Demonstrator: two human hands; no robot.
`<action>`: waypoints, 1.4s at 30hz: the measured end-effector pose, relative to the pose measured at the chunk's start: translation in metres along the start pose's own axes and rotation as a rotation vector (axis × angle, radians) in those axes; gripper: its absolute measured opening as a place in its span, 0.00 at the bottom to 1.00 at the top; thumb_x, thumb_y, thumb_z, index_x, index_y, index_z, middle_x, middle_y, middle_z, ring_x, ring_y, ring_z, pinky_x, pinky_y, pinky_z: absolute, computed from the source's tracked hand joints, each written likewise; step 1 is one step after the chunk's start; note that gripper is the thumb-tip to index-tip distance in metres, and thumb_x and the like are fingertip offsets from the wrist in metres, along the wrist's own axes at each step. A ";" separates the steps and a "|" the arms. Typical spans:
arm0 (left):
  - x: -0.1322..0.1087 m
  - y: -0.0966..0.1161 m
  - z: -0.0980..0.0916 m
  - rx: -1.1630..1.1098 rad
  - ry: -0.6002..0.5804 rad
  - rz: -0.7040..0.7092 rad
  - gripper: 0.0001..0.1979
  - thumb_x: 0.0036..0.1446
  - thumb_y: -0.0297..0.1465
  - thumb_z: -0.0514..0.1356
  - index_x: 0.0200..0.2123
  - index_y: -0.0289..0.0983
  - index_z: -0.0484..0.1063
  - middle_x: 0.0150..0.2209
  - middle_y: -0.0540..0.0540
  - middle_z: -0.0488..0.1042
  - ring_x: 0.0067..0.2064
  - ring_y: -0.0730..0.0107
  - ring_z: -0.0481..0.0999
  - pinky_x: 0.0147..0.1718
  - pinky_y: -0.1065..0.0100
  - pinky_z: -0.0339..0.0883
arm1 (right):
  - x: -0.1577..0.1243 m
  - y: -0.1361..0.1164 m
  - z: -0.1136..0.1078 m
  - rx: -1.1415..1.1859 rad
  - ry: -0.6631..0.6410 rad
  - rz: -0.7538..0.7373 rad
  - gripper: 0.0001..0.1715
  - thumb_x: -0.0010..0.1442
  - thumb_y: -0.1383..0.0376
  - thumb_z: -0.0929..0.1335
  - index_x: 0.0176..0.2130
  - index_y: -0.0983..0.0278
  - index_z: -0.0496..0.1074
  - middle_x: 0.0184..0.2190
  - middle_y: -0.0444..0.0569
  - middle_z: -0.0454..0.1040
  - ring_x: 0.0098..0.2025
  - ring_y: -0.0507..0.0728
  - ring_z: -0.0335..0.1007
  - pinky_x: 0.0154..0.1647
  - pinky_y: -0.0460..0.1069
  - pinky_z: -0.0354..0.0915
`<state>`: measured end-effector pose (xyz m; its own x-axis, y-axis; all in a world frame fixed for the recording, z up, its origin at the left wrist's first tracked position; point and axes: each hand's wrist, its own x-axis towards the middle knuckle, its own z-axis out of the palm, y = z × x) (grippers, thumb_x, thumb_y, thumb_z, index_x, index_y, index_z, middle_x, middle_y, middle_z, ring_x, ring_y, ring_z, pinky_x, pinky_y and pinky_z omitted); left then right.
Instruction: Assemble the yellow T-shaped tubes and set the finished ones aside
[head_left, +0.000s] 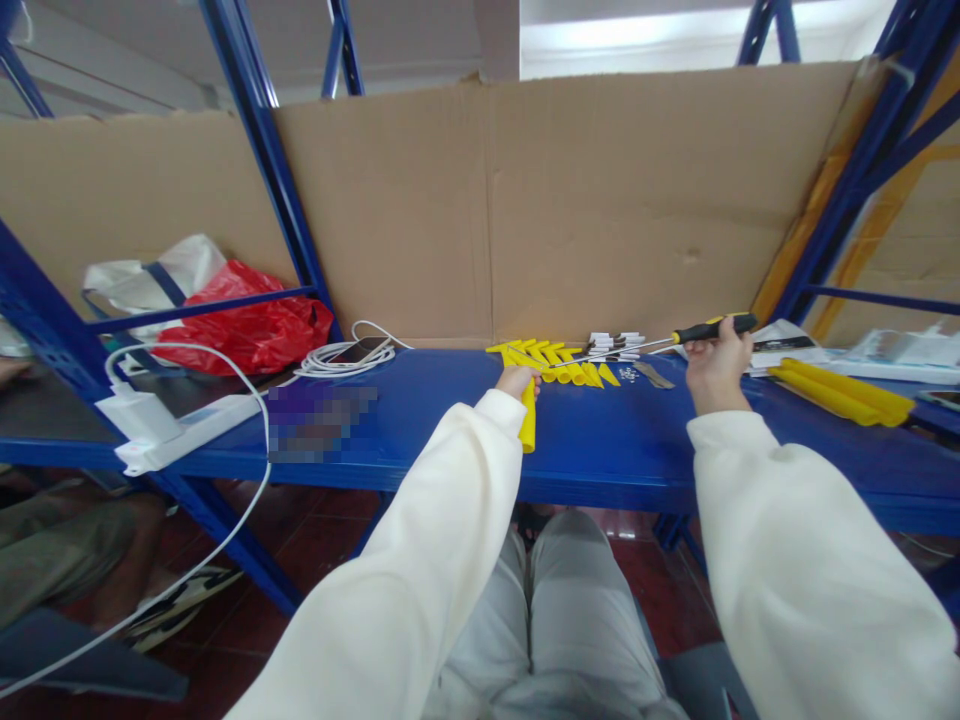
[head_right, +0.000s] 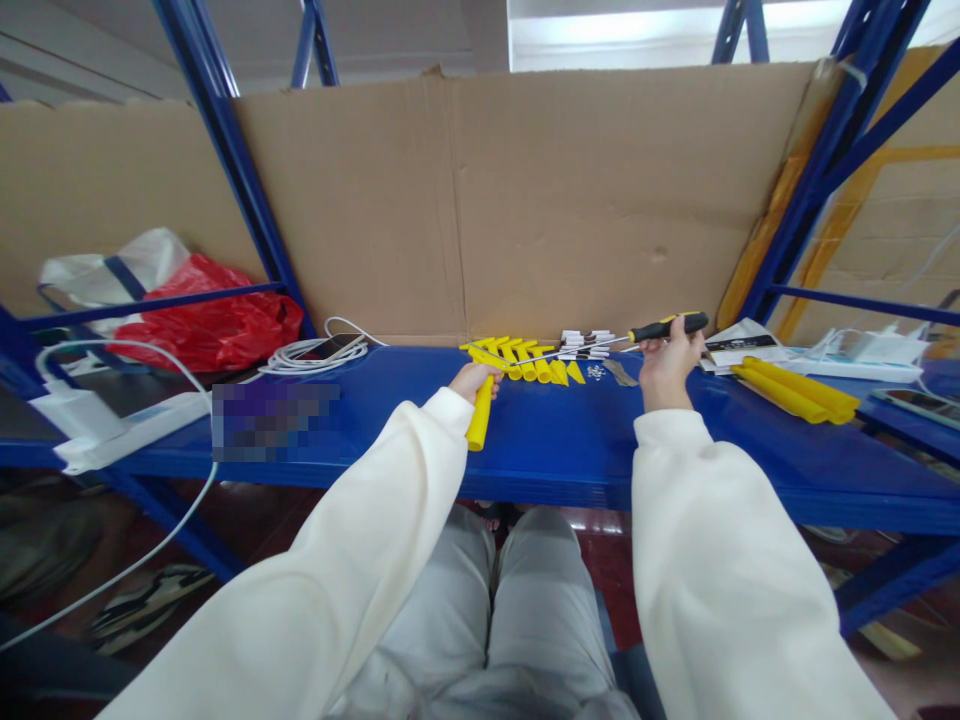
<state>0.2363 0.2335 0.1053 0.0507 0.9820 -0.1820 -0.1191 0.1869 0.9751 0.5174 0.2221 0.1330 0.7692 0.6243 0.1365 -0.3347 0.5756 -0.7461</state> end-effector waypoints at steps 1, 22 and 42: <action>0.000 0.000 0.000 0.008 -0.001 -0.004 0.09 0.56 0.20 0.67 0.33 0.38 0.72 0.19 0.55 0.64 0.19 0.75 0.62 0.22 0.72 0.57 | -0.001 0.000 0.001 0.003 -0.005 -0.002 0.10 0.72 0.64 0.65 0.38 0.54 0.59 0.26 0.38 0.61 0.21 0.53 0.61 0.20 0.47 0.66; -0.001 -0.002 0.001 -0.004 -0.065 -0.020 0.10 0.55 0.21 0.69 0.34 0.38 0.71 0.19 0.57 0.63 0.17 0.79 0.60 0.18 0.74 0.53 | -0.007 -0.002 0.004 0.008 -0.020 -0.016 0.13 0.71 0.67 0.67 0.37 0.54 0.59 0.24 0.37 0.58 0.22 0.53 0.56 0.24 0.47 0.65; 0.001 -0.002 0.002 0.043 -0.013 -0.006 0.08 0.56 0.19 0.65 0.33 0.37 0.72 0.18 0.56 0.62 0.17 0.76 0.61 0.19 0.73 0.54 | -0.003 -0.002 0.002 0.009 -0.107 -0.001 0.10 0.66 0.64 0.69 0.38 0.53 0.61 0.27 0.37 0.63 0.22 0.53 0.58 0.25 0.50 0.71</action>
<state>0.2387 0.2339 0.1035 0.0648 0.9802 -0.1869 -0.0759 0.1916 0.9785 0.5146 0.2200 0.1352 0.7072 0.6763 0.2061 -0.3393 0.5804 -0.7403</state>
